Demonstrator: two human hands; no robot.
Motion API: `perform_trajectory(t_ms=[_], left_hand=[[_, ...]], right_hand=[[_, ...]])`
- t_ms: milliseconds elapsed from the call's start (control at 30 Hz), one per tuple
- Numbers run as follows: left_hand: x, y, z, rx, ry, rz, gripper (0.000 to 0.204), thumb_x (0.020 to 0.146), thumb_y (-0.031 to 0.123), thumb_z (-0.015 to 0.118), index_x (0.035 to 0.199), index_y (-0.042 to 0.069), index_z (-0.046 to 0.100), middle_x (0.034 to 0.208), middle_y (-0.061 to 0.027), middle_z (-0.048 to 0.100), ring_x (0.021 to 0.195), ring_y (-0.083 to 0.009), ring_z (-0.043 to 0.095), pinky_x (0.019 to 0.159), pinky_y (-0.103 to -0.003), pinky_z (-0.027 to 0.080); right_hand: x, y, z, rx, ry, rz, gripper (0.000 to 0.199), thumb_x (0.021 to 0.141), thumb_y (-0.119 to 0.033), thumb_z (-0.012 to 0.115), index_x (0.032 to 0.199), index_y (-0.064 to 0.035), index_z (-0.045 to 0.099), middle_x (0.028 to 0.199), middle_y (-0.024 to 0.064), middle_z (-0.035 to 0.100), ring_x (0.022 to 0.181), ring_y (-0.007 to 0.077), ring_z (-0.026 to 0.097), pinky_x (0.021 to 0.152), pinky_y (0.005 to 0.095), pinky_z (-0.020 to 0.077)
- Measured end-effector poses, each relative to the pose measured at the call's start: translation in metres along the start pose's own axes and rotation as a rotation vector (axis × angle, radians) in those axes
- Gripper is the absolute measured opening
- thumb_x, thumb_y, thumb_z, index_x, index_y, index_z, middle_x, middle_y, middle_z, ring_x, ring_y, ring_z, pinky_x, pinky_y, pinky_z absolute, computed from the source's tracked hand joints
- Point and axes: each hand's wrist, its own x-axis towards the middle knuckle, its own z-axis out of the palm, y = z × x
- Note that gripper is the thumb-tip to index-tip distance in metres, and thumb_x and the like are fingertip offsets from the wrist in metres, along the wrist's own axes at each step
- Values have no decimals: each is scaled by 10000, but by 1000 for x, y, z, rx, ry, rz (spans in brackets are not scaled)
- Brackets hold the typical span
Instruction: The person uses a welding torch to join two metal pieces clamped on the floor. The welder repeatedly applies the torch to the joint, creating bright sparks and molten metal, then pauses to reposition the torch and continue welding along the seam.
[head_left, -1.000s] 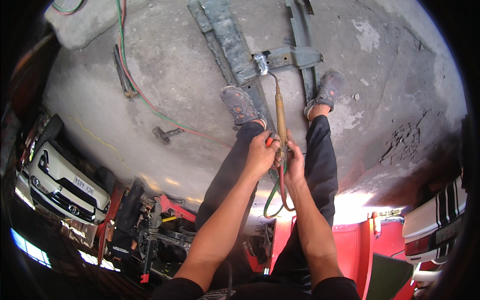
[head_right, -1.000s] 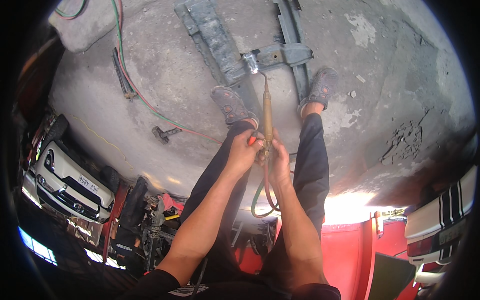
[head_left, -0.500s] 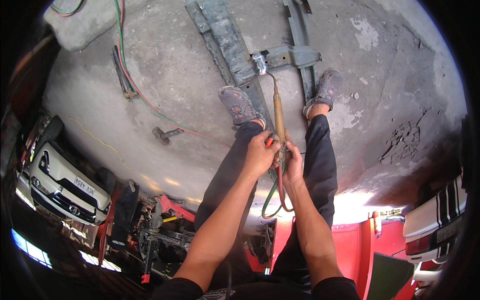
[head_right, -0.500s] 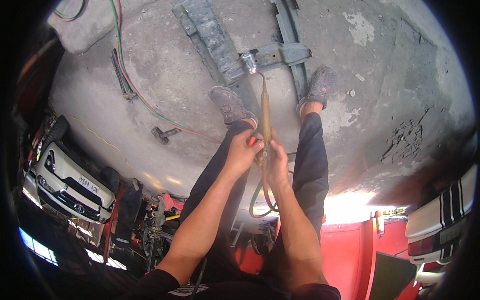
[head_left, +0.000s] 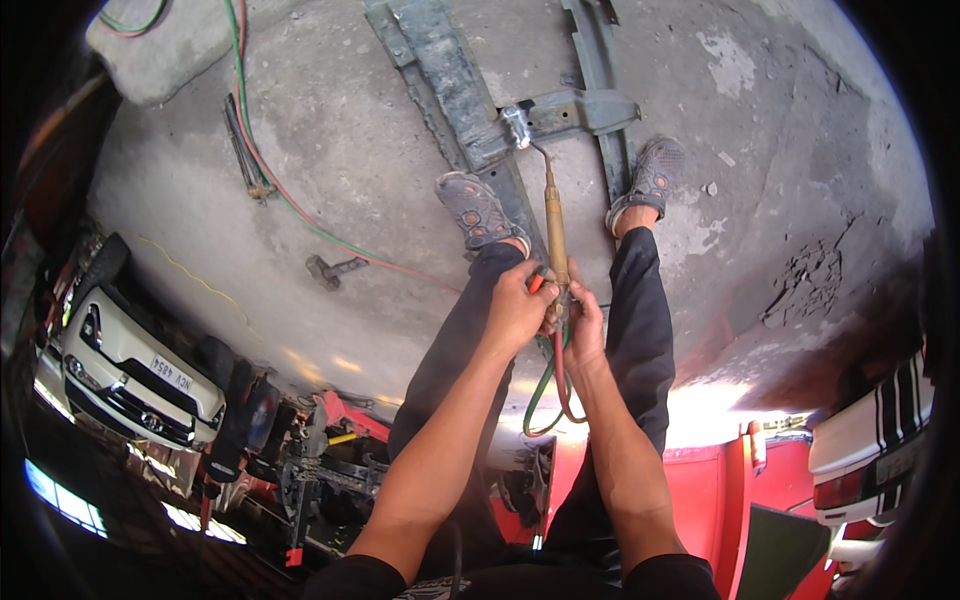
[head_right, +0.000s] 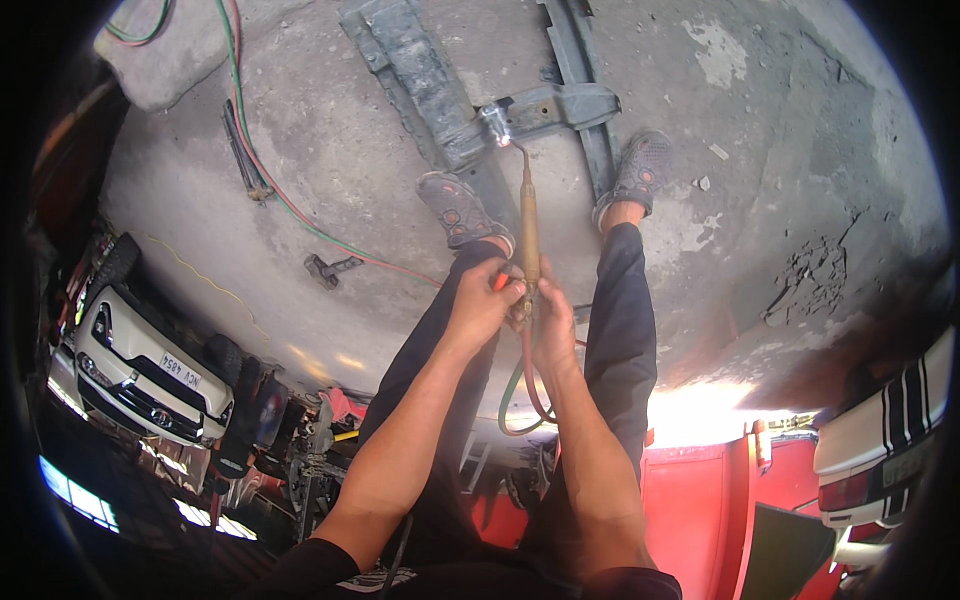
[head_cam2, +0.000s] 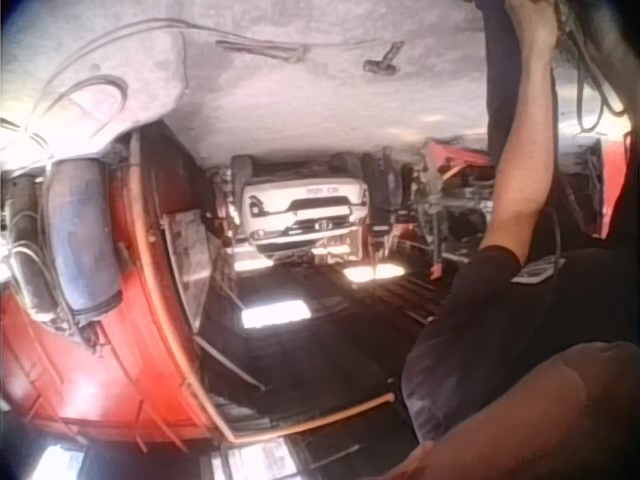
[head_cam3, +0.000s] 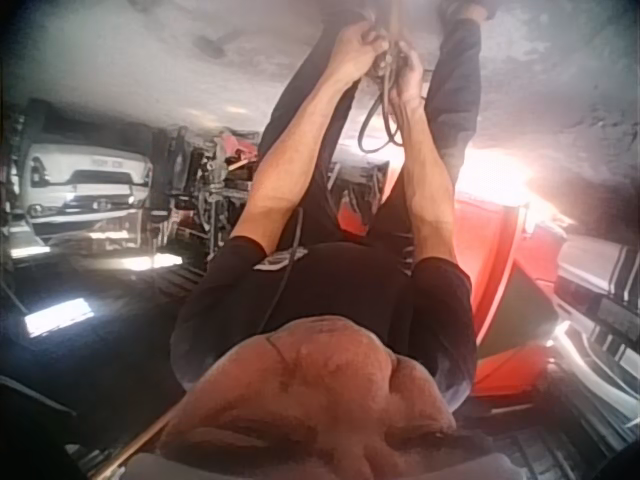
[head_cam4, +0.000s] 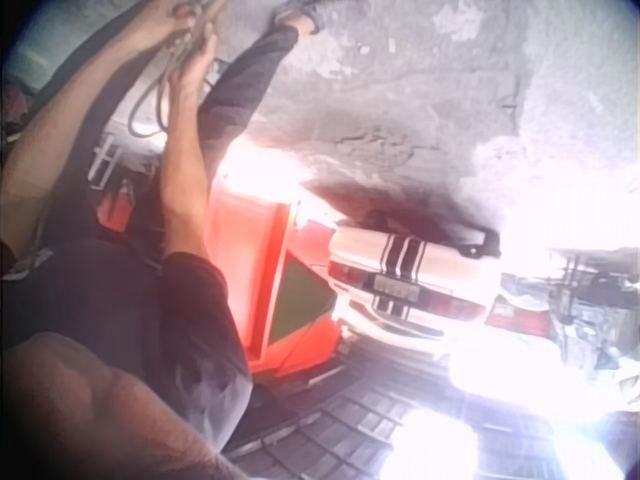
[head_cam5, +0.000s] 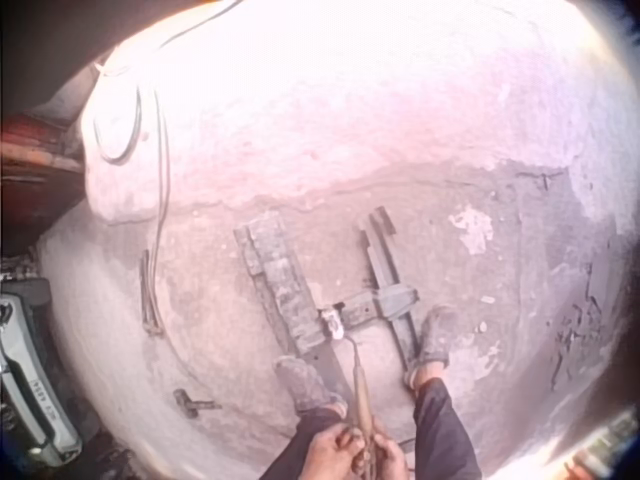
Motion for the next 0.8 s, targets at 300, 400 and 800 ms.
perform_trajectory(t_ms=[300, 400, 800], left_hand=[[0, 2, 1, 3, 11, -5, 94, 943, -35, 638, 1032, -61, 626, 786, -97, 666, 608, -166, 675, 470, -318, 552], [0, 1, 1, 2, 24, 1, 95, 940, -37, 638, 1030, -65, 625, 780, -98, 668, 603, -168, 675, 469, -317, 547], [3, -4, 0, 25, 29, 20, 110, 947, -25, 644, 1051, -57, 635, 809, -88, 675, 625, -155, 678, 485, -310, 561]], right_hand=[[-1, -2, 1, -37, 16, -1, 785, 982, -306, 516, 1664, -80, 201, 948, 34, 596, 696, 138, 552, 585, 288, 425], [-1, -3, 2, -40, 4, -3, 784, 980, -301, 518, 1663, -79, 204, 954, 37, 596, 695, 140, 551, 589, 291, 425], [2, -2, 3, -52, 18, -17, 802, 978, -297, 515, 1670, -69, 178, 942, 50, 596, 699, 153, 563, 585, 309, 440]])
